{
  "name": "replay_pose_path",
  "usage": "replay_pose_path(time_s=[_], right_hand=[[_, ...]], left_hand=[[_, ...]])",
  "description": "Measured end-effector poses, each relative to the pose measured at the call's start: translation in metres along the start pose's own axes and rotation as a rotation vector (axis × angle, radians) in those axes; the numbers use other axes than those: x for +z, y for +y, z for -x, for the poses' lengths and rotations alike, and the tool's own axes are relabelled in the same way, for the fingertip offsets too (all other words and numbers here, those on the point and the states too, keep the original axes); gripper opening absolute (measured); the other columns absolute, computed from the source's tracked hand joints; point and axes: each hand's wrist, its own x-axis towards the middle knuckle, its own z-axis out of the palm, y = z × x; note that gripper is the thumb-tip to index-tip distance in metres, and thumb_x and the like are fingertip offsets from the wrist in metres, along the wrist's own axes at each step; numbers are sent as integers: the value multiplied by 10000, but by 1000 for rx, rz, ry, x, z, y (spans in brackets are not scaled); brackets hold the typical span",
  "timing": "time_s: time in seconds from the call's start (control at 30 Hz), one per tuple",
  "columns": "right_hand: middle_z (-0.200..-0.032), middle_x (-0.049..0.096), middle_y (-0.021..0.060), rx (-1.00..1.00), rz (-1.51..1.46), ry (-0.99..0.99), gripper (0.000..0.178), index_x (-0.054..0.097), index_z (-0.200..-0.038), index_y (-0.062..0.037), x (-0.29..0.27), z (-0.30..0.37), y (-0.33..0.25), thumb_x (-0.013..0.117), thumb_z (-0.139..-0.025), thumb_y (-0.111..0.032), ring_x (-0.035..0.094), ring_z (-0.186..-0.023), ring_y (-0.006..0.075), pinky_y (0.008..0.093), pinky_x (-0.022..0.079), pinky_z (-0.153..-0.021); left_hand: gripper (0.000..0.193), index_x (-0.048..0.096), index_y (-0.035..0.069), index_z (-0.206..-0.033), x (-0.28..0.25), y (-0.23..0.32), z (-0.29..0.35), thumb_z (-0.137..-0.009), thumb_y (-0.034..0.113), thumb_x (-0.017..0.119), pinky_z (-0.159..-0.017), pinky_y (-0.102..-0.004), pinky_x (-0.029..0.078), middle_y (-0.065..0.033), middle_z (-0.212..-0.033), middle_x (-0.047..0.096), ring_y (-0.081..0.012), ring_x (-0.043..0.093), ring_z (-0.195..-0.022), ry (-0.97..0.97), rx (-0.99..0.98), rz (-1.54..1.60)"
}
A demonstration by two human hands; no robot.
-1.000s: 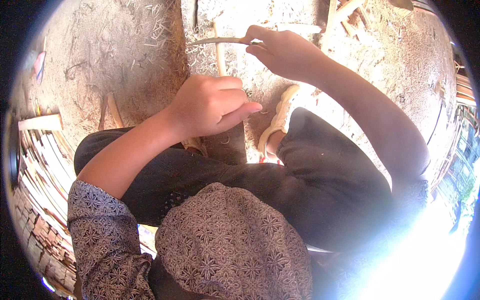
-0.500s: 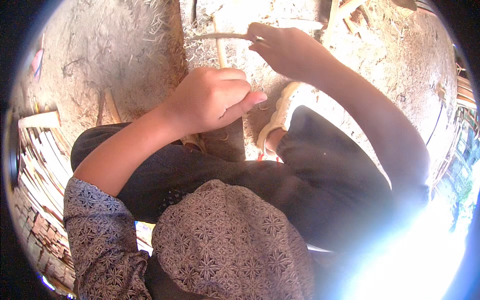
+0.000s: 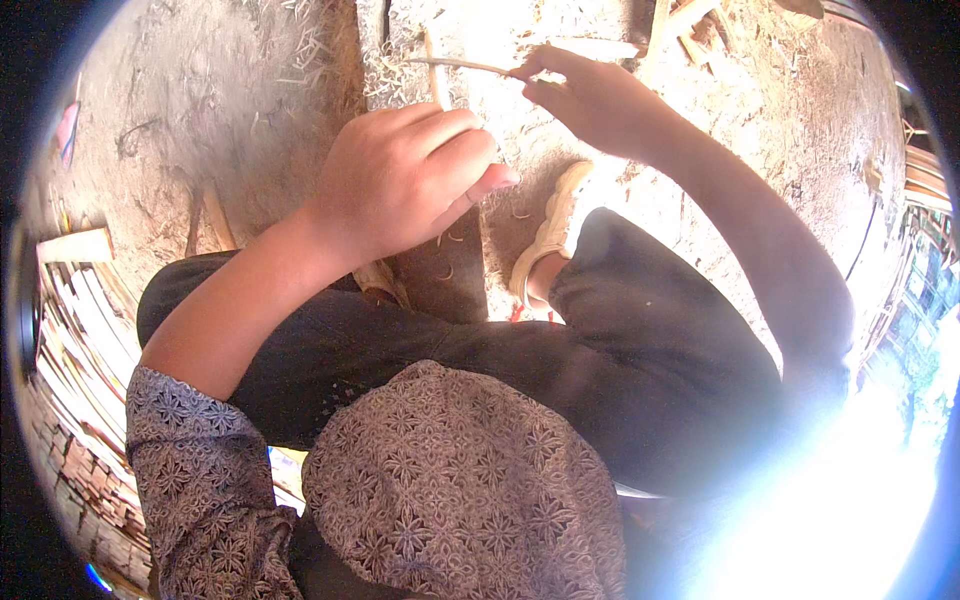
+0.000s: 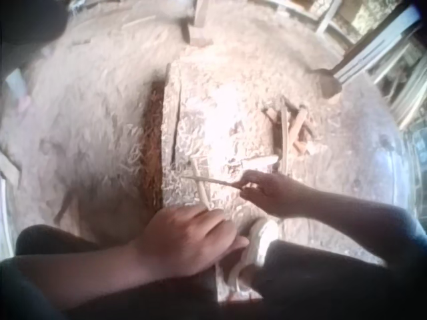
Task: The person sits on the ground and uses a knife to shave and shape a thin wooden stick. They repeatedly scrape the surface of the stick, rotating it to work on different sides, and occasionally inspect the progress.
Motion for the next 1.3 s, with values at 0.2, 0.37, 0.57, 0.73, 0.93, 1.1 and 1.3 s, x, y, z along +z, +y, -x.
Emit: replay_pose_path(time_s=[0.2, 0.37, 0.57, 0.73, 0.93, 1.1, 1.3], right_hand=[[-773, 666, 117, -142, -150, 39, 271, 632, -1287, -171, 5, 58, 11, 582, -1041, -276, 658, -725, 221, 404, 501, -682], [-766, 672, 159, -131, 15, 102, 244, 627, -1246, -161, 11, 19, 8, 572, -1045, -288, 681, -693, 312, 445, 512, -664], [-783, 697, 172, -352, 172, 207, 260, 608, -1240, -151, 22, -70, 28, 560, -1053, -325, 712, -740, 336, 446, 547, -691], [-783, 672, 131, -134, 60, 81, 311, 609, -1284, -114, 9, -64, 19, 570, -1062, -329, 634, -693, 225, 396, 489, -660], [-749, 662, 93, -82, -137, -55, 298, 628, -1280, -147, -3, 30, 10, 575, -1051, -329, 641, -725, 201, 373, 485, -698], [-679, 627, 120, -213, -56, 95, 269, 627, -1242, -137, 6, 14, 19, 595, -1043, -315, 637, -645, 217, 394, 482, -641], [-788, 671, 164, -219, 143, 65, 292, 604, -1257, -123, 14, -76, 4, 572, -1060, -336, 641, -694, 317, 447, 488, -665]], left_hand=[[269, 639, 76, -858, 8, 0, -5, -931, 321, 723, -635, -360, 561, -55, -854, 678, -236, 691, -762, 87, 14, 49], [312, 582, 95, -786, 17, -1, -6, -921, 338, 723, -615, -341, 544, -32, -778, 630, -219, 640, -688, 53, 82, 28], [342, 530, 119, -741, 16, 1, -11, -913, 343, 723, -584, -338, 522, -16, -735, 596, -214, 606, -636, 22, 77, 16], [329, 552, 113, -755, 14, -4, -11, -906, 346, 729, -582, -335, 523, -20, -742, 603, -212, 611, -638, 26, 80, 29], [317, 578, 108, -771, 13, -5, -7, -906, 351, 730, -582, -332, 527, -22, -753, 613, -207, 629, -666, 75, 81, 72], [335, 556, 120, -750, 18, -6, -12, -899, 364, 730, -564, -326, 519, -11, -736, 596, -194, 609, -643, 116, 93, 80], [348, 541, 128, -729, 18, -3, -10, -895, 373, 723, -531, -325, 498, -2, -695, 565, -191, 580, -604, 3, 113, 14]])
